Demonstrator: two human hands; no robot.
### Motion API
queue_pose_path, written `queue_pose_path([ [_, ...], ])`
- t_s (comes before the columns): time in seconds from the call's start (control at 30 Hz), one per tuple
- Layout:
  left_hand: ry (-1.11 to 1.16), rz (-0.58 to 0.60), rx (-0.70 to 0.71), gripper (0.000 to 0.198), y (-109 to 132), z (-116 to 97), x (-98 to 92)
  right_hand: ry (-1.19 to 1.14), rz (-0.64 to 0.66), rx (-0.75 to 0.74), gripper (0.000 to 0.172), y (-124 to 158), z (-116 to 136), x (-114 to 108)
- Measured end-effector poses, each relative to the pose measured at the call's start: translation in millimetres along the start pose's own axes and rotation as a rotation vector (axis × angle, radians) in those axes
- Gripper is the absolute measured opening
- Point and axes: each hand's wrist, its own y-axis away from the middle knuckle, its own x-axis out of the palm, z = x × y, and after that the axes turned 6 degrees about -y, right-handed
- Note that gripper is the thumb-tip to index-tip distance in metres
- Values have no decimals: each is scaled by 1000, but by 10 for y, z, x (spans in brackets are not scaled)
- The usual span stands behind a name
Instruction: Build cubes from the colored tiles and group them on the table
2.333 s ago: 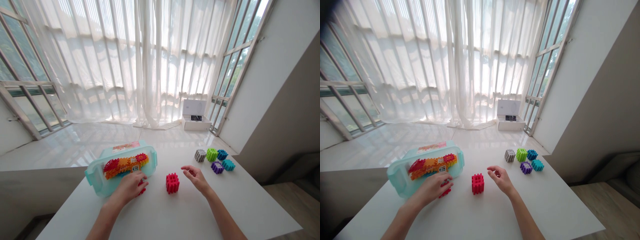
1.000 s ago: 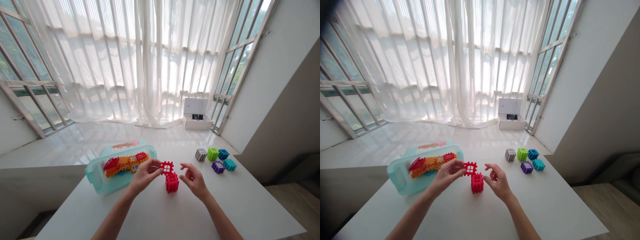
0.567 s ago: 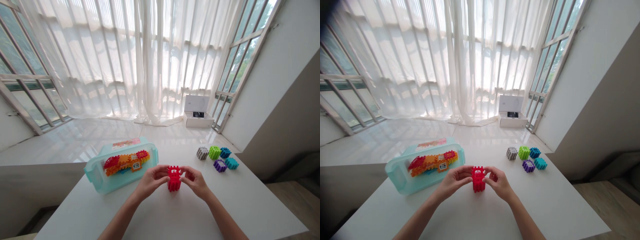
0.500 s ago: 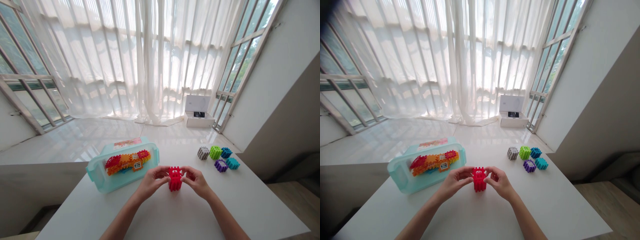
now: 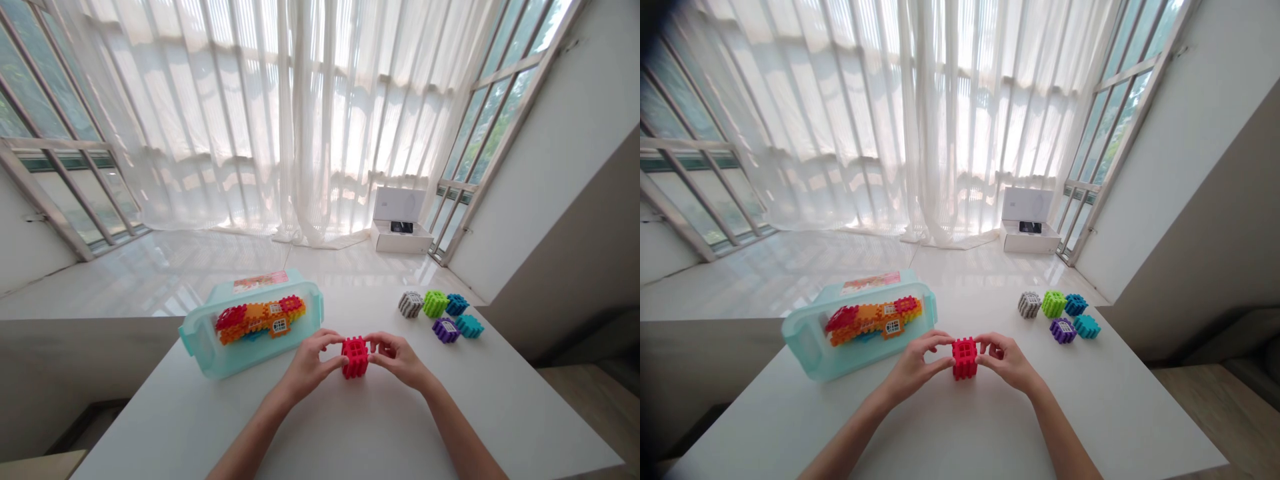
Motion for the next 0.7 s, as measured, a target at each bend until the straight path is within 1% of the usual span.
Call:
queue_pose_path([
  [0.2,-25,18,-3,25,0,18,6,19,6,10,39,-9,6,1],
  [0.5,-47,33,3,25,9,35,14,102,11,-20,34,13,32,11],
  [0.7,-45,59,-4,22,7,30,8,112,10,-7,33,4,24,23],
])
